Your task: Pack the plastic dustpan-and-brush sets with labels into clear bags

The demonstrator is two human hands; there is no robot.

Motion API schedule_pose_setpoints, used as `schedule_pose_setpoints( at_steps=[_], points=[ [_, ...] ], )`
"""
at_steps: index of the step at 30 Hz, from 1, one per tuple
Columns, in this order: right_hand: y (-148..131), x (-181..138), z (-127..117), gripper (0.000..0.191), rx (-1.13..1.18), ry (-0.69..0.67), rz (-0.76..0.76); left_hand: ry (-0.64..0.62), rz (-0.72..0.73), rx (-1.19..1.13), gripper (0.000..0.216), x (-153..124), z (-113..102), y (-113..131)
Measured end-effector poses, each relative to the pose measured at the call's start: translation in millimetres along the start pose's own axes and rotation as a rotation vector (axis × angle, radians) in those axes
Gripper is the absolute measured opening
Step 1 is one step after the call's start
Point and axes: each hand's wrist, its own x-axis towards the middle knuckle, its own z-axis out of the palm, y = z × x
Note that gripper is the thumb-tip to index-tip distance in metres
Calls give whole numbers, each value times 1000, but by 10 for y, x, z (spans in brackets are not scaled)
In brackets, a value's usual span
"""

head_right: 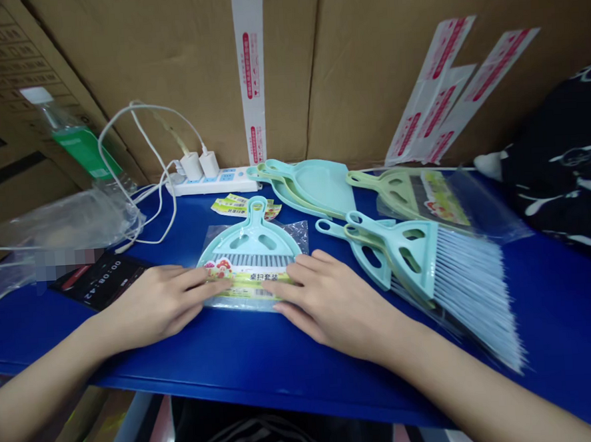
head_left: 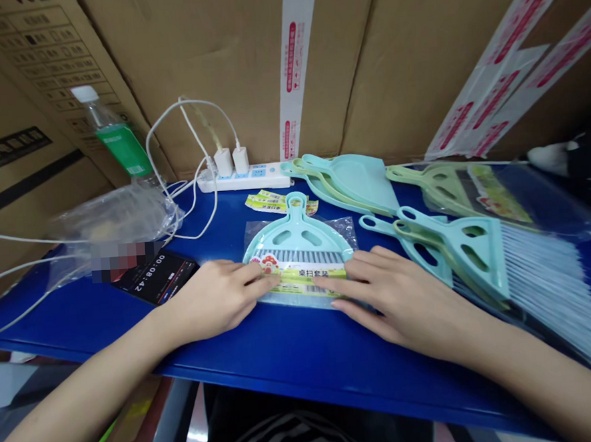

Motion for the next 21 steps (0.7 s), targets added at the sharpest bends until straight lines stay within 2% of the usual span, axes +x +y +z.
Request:
schedule_pose_setpoints(
  at_steps=[7, 15, 21],
  points=[
    [2, -12, -1, 34, -6, 45, -27, 99, 27, 28, 27, -9, 36, -10],
    [-21, -1, -2, 31, -15, 27, -20, -100, -30, 15, 45, 30, 48, 34],
    [-50, 42, 40, 26, -83, 31, -48, -158, -29, 51, 51, 59, 41, 81]
  ],
)
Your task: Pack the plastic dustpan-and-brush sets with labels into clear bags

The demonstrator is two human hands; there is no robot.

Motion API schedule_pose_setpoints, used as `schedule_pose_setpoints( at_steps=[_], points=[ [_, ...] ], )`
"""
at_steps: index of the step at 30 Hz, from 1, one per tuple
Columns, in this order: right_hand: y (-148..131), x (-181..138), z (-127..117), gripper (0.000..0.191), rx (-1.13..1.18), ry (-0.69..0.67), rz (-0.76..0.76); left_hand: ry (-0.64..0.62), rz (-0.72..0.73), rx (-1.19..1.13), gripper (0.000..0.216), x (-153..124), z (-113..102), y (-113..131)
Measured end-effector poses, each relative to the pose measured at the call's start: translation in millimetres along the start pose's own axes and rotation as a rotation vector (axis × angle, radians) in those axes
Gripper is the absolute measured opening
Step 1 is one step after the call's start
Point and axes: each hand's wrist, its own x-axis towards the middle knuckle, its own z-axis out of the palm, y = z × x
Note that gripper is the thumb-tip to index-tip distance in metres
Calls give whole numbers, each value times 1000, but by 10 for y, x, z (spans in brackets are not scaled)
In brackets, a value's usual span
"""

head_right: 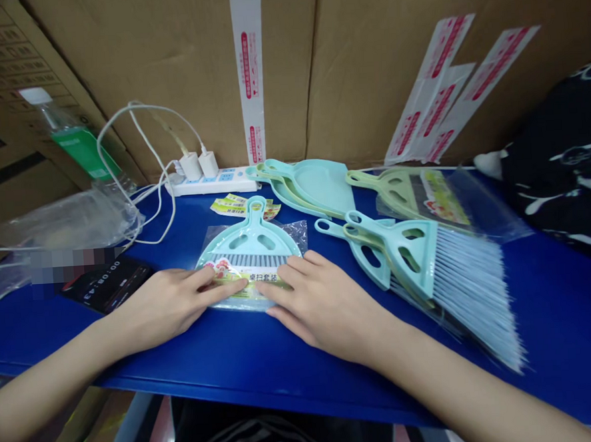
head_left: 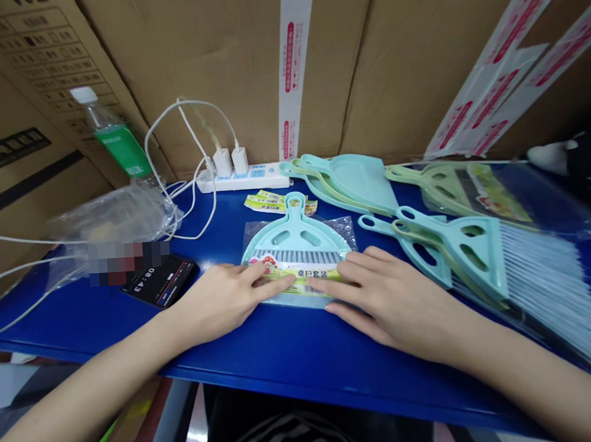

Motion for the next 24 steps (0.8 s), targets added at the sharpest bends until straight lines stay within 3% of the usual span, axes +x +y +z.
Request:
schedule_pose_setpoints(
  at_steps=[5, 15, 24],
  points=[
    [-36, 69, 41, 24, -102, -7, -25, -19, 7, 15, 52, 24, -21, 16],
    [16, 8, -11, 19, -93, 5, 6, 76, -44, -78, 36, -46, -108, -71],
    [93, -33, -70, 40, 30, 24, 58, 68, -138, -113, 37, -130, -127, -196]
  ],
)
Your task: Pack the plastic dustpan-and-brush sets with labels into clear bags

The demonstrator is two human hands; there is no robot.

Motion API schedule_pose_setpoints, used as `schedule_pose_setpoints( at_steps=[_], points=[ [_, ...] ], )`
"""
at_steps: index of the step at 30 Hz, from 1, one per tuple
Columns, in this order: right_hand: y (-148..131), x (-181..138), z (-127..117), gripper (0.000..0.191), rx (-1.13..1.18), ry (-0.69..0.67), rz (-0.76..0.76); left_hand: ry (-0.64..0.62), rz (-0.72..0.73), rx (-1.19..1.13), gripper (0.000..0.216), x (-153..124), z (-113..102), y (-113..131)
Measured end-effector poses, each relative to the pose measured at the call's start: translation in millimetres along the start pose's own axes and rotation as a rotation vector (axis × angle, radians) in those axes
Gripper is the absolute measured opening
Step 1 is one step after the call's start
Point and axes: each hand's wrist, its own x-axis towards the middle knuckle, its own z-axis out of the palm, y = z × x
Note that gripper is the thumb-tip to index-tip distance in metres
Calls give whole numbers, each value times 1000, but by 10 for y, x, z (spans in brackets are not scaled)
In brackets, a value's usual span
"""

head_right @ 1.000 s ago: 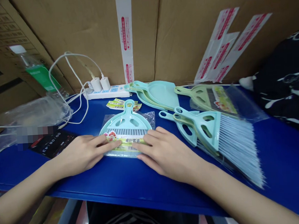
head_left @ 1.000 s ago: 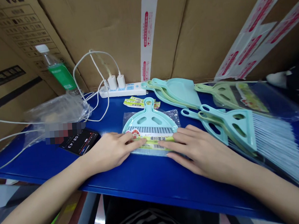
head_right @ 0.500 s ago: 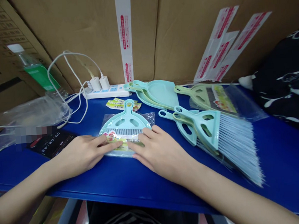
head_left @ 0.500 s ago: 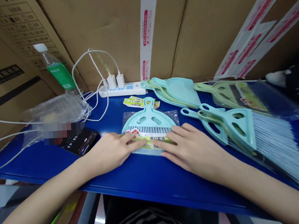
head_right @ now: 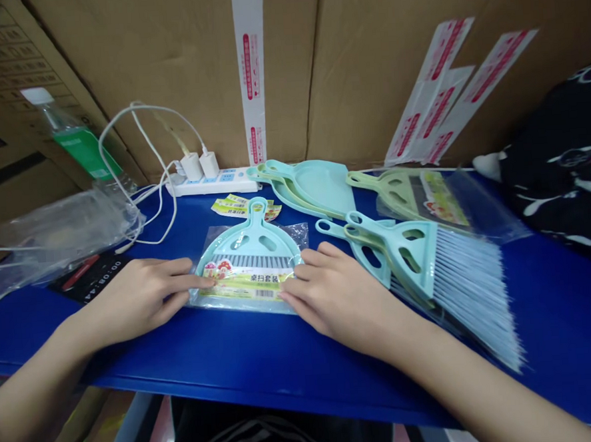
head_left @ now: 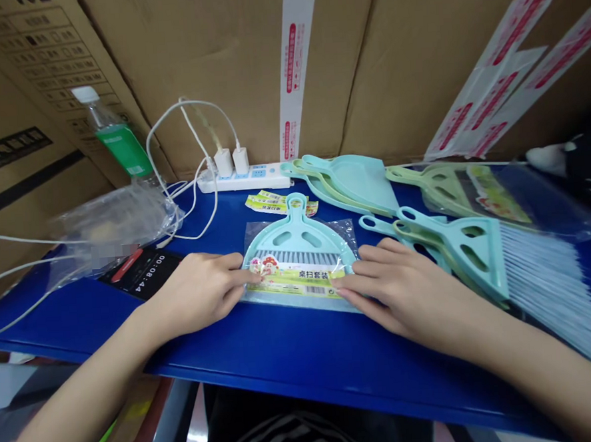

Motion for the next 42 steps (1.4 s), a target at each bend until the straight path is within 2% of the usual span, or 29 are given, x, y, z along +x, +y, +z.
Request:
schedule_pose_setpoints(
  at_steps=[4, 7, 10, 12, 18, 25, 27, 31, 35, 37, 40, 42],
  points=[
    [57, -15, -33, 33, 113, -71, 6, 124, 41, 67, 37, -7, 33, -30],
    [106, -48, -38, 28, 84, -83, 66, 189, 55, 116, 38, 10, 47, -24],
    [117, -81, -20, 25, 37, -80, 193, 189, -1, 128, 37, 23, 64, -19],
    [100, -89, -7, 24, 86, -109, 282, 165, -49, 125, 34, 24, 83, -20],
    [16, -32, -44, 20, 465, -243, 488, 130, -45, 124, 31, 20, 121, -7],
    [27, -10, -51, 14, 605, -151, 594, 164, 31, 118, 32, 47, 68, 21],
    [37, -11, -37, 18, 726, -103, 637, 181, 68, 96, 31, 45, 59, 27],
    [39, 19, -35, 47, 1067, 26, 741, 160, 111, 20, 25, 27, 64, 35],
    [48, 57, -47, 71, 1270, 91, 803, 138, 123, -50, 25, 25, 83, 40],
    [58, 65, -36, 67, 1379, 75, 836, 122, 139, -82, 26, 30, 96, 45],
    [66, 74, 7, 43, 1507, 9, 869, 87, 187, -140, 28, 36, 112, 67],
    [63, 87, 42, 40, 1538, -15, 900, 66, 213, -164, 28, 38, 114, 88]
  ],
)
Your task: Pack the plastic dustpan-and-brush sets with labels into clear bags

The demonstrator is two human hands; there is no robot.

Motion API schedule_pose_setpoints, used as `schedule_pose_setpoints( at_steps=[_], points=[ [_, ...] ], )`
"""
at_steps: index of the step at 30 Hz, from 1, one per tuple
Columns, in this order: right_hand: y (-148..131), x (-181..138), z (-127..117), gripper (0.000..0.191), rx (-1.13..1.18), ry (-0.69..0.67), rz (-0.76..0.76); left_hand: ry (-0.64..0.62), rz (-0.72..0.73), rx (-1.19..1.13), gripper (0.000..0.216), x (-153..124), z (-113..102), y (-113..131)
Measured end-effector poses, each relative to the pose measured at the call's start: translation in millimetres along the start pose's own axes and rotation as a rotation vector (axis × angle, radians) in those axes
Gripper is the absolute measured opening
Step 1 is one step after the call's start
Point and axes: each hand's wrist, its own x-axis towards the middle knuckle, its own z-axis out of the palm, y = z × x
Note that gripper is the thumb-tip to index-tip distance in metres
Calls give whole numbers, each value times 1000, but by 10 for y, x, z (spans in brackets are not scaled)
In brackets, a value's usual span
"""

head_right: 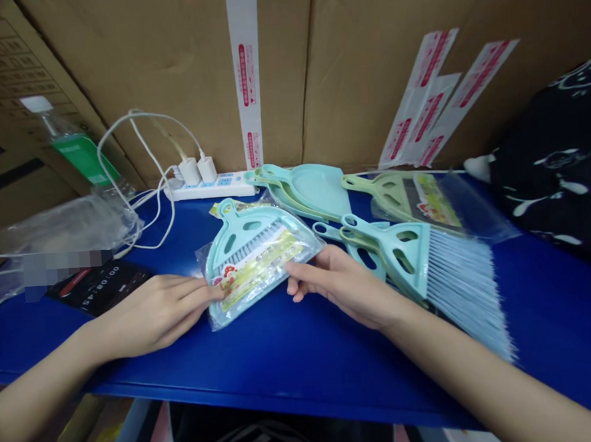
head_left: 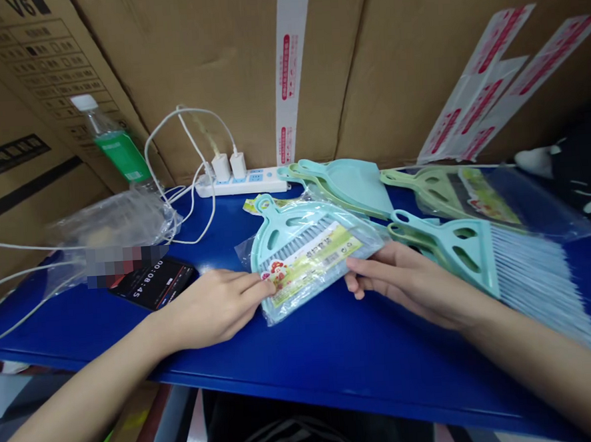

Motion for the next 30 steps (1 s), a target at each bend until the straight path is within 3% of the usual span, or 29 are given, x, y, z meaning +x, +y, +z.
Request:
schedule_pose_setpoints(
  at_steps=[9, 17, 22, 27, 30],
  points=[
    [97, 44, 5, 33, 117, 21, -4, -66, 25, -3, 39, -3, -18, 32],
    [55, 60, -113, 25, 92, 95, -40, 55, -49, 196, 29, 13, -25, -23],
    [57, 80, -135, 30, -28, 129, -57, 101, -70, 246, 26, 17, -17, -15],
    [57, 73, -121, 43, -61, 85, -54, 230, -213, 338, 26, 5, -10, -26],
    [51, 71, -102, 49, -71, 45, -39, 201, -321, 362, 31, -2, 11, -41]
  ],
)
